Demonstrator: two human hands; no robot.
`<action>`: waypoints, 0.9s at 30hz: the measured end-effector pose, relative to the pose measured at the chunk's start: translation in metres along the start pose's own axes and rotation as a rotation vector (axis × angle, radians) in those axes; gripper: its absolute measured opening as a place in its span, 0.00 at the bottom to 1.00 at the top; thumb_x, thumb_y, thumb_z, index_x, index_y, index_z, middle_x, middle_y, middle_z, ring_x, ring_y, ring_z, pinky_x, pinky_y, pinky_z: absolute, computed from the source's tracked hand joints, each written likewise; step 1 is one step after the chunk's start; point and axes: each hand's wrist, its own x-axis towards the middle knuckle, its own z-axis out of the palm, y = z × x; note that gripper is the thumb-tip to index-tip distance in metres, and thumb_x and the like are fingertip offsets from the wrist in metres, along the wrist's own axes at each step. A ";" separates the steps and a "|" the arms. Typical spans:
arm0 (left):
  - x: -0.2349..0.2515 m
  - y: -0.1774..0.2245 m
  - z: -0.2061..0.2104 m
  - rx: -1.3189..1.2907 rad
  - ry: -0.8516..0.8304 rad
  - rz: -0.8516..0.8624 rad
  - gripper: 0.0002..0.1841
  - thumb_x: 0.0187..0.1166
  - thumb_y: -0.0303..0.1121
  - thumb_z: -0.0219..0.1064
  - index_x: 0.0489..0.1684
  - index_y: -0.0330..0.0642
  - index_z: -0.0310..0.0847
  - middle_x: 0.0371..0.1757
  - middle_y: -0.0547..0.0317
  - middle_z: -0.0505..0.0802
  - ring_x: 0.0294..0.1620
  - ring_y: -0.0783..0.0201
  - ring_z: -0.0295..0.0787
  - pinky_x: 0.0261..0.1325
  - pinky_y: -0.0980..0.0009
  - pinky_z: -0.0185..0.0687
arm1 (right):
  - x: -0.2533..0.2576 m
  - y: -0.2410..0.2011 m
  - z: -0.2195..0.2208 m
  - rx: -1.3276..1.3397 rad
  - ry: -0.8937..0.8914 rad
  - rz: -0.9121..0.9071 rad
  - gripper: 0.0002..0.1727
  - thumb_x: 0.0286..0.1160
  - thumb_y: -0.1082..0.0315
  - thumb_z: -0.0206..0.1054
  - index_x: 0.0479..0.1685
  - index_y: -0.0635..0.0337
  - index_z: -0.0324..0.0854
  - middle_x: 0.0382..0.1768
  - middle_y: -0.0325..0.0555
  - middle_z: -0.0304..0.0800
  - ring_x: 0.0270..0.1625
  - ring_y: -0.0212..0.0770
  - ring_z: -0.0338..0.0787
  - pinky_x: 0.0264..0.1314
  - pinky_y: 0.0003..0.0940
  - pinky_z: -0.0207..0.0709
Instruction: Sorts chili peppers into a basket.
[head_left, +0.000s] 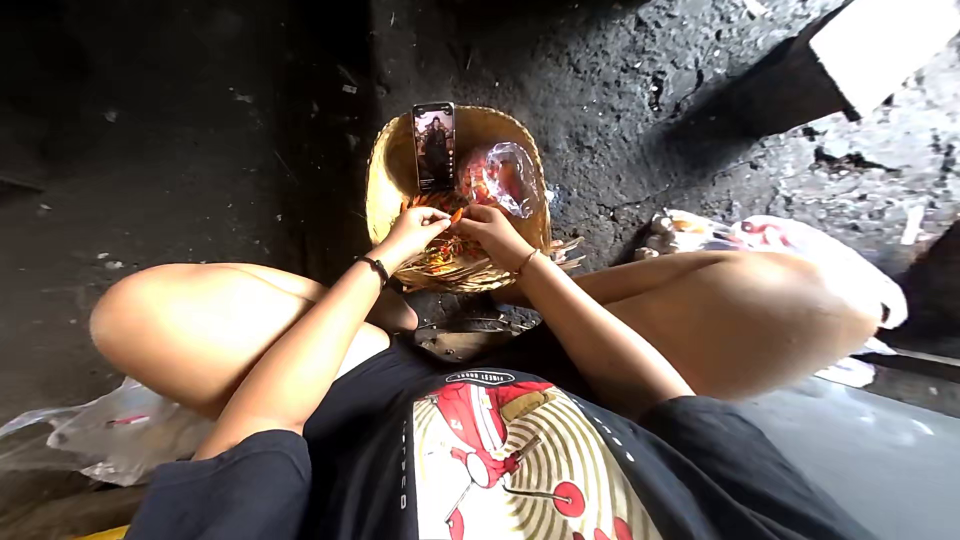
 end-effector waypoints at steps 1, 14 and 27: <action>0.000 0.000 0.000 -0.102 -0.009 -0.022 0.12 0.88 0.28 0.63 0.60 0.30 0.84 0.50 0.48 0.91 0.45 0.66 0.90 0.55 0.66 0.88 | 0.000 0.001 0.000 0.086 0.012 0.013 0.07 0.82 0.67 0.66 0.45 0.63 0.81 0.34 0.41 0.83 0.33 0.30 0.81 0.39 0.28 0.77; -0.002 0.002 0.001 -0.113 0.002 0.023 0.11 0.87 0.25 0.62 0.58 0.28 0.84 0.52 0.46 0.92 0.50 0.66 0.88 0.60 0.66 0.84 | -0.001 -0.006 -0.001 0.034 0.108 -0.126 0.11 0.83 0.64 0.68 0.49 0.64 0.85 0.35 0.40 0.86 0.34 0.27 0.81 0.40 0.25 0.75; 0.001 0.001 -0.008 0.248 0.045 0.173 0.09 0.84 0.28 0.66 0.48 0.31 0.89 0.43 0.47 0.94 0.44 0.60 0.92 0.58 0.60 0.86 | 0.000 -0.005 -0.005 0.491 0.202 0.265 0.13 0.90 0.63 0.48 0.45 0.58 0.78 0.32 0.39 0.86 0.29 0.33 0.84 0.33 0.28 0.80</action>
